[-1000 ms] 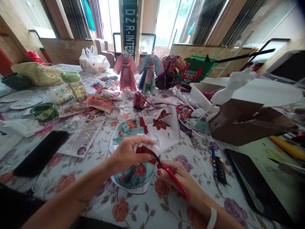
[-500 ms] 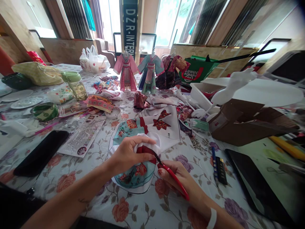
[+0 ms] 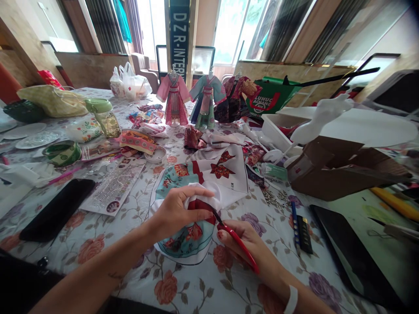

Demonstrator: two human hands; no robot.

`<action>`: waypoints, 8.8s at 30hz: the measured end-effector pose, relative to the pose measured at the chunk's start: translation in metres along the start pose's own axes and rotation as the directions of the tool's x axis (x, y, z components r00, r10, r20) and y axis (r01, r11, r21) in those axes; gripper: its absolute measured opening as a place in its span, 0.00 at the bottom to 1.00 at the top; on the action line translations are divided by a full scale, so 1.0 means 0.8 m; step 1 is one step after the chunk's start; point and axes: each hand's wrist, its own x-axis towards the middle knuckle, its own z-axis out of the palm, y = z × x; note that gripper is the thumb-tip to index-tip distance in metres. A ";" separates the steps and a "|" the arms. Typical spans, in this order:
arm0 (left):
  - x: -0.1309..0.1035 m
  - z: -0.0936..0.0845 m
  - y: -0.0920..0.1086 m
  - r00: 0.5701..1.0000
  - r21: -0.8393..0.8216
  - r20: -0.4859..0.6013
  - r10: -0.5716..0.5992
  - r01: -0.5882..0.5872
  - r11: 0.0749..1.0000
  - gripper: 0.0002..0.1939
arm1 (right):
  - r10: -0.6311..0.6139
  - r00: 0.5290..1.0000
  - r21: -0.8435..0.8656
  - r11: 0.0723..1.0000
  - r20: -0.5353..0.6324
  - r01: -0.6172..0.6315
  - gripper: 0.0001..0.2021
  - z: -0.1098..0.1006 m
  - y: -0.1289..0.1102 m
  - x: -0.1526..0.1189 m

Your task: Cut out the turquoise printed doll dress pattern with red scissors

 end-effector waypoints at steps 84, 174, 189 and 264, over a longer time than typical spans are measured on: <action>0.002 -0.005 0.001 0.994 -0.041 0.093 0.051 -0.047 0.998 0.16 | 0.016 0.999 -0.009 1.000 0.028 -0.016 0.22 -0.001 0.002 -0.001; 0.004 -0.005 -0.003 0.999 0.072 0.002 0.038 -0.038 0.997 0.10 | -0.017 1.000 -0.030 0.999 0.003 0.017 0.24 -0.004 0.004 -0.001; 0.004 -0.005 -0.004 1.000 -0.023 0.012 0.001 -0.001 1.000 0.11 | -0.015 1.000 -0.008 1.000 0.021 0.015 0.24 -0.001 -0.002 -0.002; 0.002 -0.006 -0.005 0.997 -0.015 0.077 -0.011 0.012 1.000 0.10 | 0.004 0.998 0.039 0.999 0.066 -0.007 0.22 -0.003 0.001 -0.002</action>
